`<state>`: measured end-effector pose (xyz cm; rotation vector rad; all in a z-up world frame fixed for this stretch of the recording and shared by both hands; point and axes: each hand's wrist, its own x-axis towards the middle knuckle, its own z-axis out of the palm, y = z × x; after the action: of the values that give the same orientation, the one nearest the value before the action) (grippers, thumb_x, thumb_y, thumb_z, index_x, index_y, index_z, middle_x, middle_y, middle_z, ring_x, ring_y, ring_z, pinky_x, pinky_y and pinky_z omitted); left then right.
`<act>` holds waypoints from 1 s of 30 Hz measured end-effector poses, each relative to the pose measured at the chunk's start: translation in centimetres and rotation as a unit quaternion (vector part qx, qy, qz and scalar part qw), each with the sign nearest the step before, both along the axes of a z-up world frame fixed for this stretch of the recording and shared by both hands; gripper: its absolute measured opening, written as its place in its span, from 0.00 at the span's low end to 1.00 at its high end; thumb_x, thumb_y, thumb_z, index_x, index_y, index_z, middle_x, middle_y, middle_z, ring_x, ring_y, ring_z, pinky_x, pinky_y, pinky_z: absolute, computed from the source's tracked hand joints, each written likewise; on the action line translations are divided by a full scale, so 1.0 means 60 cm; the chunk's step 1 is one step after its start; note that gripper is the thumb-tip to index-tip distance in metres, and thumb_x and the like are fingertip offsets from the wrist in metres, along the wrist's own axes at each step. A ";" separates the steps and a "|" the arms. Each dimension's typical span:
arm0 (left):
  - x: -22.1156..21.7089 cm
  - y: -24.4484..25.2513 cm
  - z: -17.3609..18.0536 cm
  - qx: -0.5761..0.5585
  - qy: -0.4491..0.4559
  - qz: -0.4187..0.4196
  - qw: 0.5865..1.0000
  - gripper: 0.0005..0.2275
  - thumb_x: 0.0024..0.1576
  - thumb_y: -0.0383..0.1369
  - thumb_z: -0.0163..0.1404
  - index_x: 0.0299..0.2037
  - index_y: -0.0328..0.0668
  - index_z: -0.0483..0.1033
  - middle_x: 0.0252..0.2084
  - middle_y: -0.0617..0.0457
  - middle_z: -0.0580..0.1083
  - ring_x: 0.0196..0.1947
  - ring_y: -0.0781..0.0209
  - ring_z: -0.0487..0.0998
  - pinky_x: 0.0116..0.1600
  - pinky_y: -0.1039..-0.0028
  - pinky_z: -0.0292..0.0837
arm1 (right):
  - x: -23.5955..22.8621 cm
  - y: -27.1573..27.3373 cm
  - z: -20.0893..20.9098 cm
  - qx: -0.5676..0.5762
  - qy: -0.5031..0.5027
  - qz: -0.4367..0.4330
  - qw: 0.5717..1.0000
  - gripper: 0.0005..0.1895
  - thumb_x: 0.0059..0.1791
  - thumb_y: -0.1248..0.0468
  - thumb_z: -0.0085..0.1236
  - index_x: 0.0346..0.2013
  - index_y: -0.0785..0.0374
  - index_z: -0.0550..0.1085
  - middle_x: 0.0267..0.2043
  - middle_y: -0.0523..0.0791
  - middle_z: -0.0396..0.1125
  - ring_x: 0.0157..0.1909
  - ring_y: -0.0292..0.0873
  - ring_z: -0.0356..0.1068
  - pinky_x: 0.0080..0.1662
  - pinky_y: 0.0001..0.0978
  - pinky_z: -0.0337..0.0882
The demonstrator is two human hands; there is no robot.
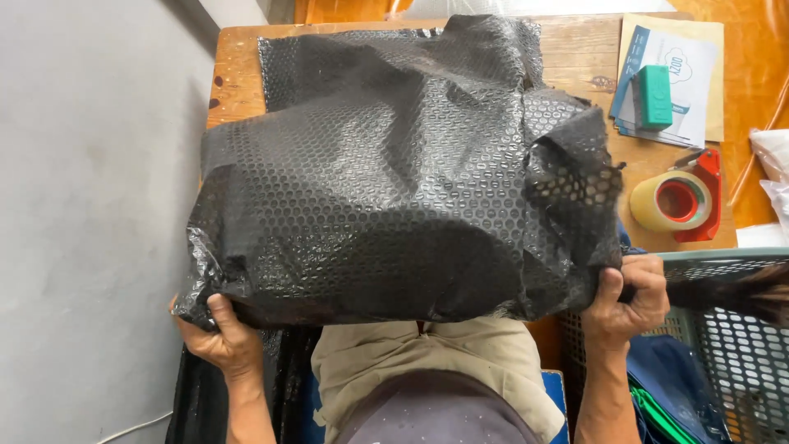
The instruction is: The person wraps a blue and white pillow in black bubble wrap on a wooden table. They use a tape dispenser to apply clear packing tape, folding and smoothing the bubble wrap over the pillow and securing it on multiple sides.
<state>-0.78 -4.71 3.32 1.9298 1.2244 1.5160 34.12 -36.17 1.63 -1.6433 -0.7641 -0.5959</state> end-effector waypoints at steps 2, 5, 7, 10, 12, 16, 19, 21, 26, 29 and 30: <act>0.025 0.001 -0.014 -0.031 -0.022 0.029 0.999 0.15 0.70 0.42 0.45 0.47 0.33 0.68 0.44 0.47 0.70 0.46 0.50 0.71 0.53 0.62 0.66 | 0.001 -0.002 -0.004 -0.058 0.008 -0.018 0.998 0.16 0.62 0.64 0.50 0.34 0.69 0.59 0.31 0.54 0.58 0.35 0.52 0.57 0.45 0.46 0.60; 0.071 0.009 -0.032 -0.023 -0.103 0.009 0.994 0.17 0.70 0.39 0.44 0.57 0.30 0.69 0.55 0.40 0.73 0.57 0.46 0.75 0.61 0.59 0.70 | 0.020 0.000 -0.032 -0.126 0.038 -0.060 0.990 0.19 0.64 0.57 0.49 0.33 0.65 0.60 0.31 0.47 0.57 0.33 0.48 0.56 0.42 0.41 0.57; 0.097 0.022 -0.038 -0.020 -0.130 -0.006 0.991 0.18 0.71 0.38 0.42 0.62 0.29 0.66 0.61 0.37 0.71 0.63 0.44 0.72 0.67 0.59 0.69 | 0.040 -0.003 -0.048 -0.165 0.049 -0.093 0.981 0.19 0.64 0.56 0.50 0.36 0.66 0.62 0.37 0.48 0.57 0.39 0.50 0.61 0.46 0.44 0.61; 0.099 0.028 -0.033 -0.010 -0.132 -0.021 0.991 0.20 0.72 0.37 0.42 0.67 0.28 0.61 0.65 0.35 0.68 0.66 0.42 0.70 0.70 0.58 0.66 | 0.033 0.003 0.027 -0.202 0.103 -0.056 0.972 0.28 0.64 0.45 0.33 0.47 0.70 0.67 0.42 0.49 0.61 0.43 0.49 0.61 0.49 0.42 0.61; 0.100 0.028 -0.030 0.005 -0.108 -0.012 0.994 0.18 0.71 0.37 0.42 0.63 0.28 0.64 0.61 0.36 0.70 0.62 0.41 0.72 0.67 0.57 0.68 | 0.027 0.022 0.075 -0.256 0.028 -0.072 0.963 0.34 0.59 0.41 0.36 0.49 0.73 0.69 0.45 0.52 0.63 0.46 0.54 0.62 0.53 0.45 0.59; 0.089 0.025 -0.029 0.013 -0.051 0.005 0.999 0.16 0.71 0.37 0.43 0.56 0.26 0.68 0.53 0.36 0.74 0.54 0.40 0.76 0.58 0.57 0.71 | 0.055 0.063 0.113 -0.318 -0.005 -0.042 0.947 0.12 0.58 0.67 0.65 0.36 0.72 0.72 0.30 0.54 0.66 0.31 0.54 0.64 0.42 0.48 0.60; 0.066 0.035 -0.019 -0.032 -0.017 -0.015 0.999 0.15 0.69 0.38 0.45 0.54 0.29 0.70 0.50 0.41 0.74 0.52 0.43 0.76 0.58 0.59 0.70 | 0.108 0.088 0.113 -0.309 -0.015 -0.038 0.950 0.18 0.65 0.67 0.63 0.36 0.69 0.67 0.33 0.50 0.65 0.33 0.50 0.60 0.45 0.47 0.59; 0.052 0.036 -0.010 -0.088 -0.018 -0.040 0.995 0.11 0.68 0.36 0.47 0.48 0.34 0.70 0.43 0.49 0.72 0.45 0.53 0.74 0.53 0.66 0.70 | 0.125 0.094 0.091 -0.319 -0.007 -0.059 0.946 0.15 0.65 0.66 0.61 0.39 0.72 0.69 0.34 0.55 0.68 0.33 0.58 0.64 0.40 0.50 0.61; 0.018 0.048 0.055 -0.264 0.000 -0.088 0.960 0.06 0.59 0.33 0.54 0.39 0.38 0.76 0.37 0.60 0.70 0.41 0.64 0.73 0.53 0.76 0.69 | 0.137 0.091 0.048 -0.312 0.039 -0.091 0.945 0.13 0.65 0.66 0.57 0.44 0.74 0.66 0.37 0.63 0.71 0.36 0.72 0.68 0.39 0.58 0.64; 0.012 0.055 0.097 -0.310 0.087 -0.086 0.943 0.17 0.54 0.36 0.56 0.50 0.38 0.70 0.42 0.54 0.75 0.44 0.58 0.75 0.54 0.69 0.71 | 0.133 0.087 0.049 -0.310 0.055 -0.087 0.945 0.13 0.66 0.66 0.56 0.45 0.76 0.66 0.40 0.63 0.70 0.38 0.72 0.68 0.39 0.59 0.64; 0.012 0.057 0.107 -0.221 0.152 -0.128 0.955 0.21 0.56 0.49 0.46 0.47 0.38 0.72 0.44 0.52 0.74 0.50 0.55 0.71 0.59 0.64 0.65 | 0.130 0.090 0.055 -0.297 0.086 -0.073 0.948 0.12 0.66 0.67 0.55 0.45 0.75 0.66 0.40 0.62 0.71 0.39 0.69 0.69 0.40 0.58 0.65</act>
<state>-0.07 -1.30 9.74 1.9558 1.2452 0.7559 41.91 -30.78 4.93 -2.2893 -0.7380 -0.3279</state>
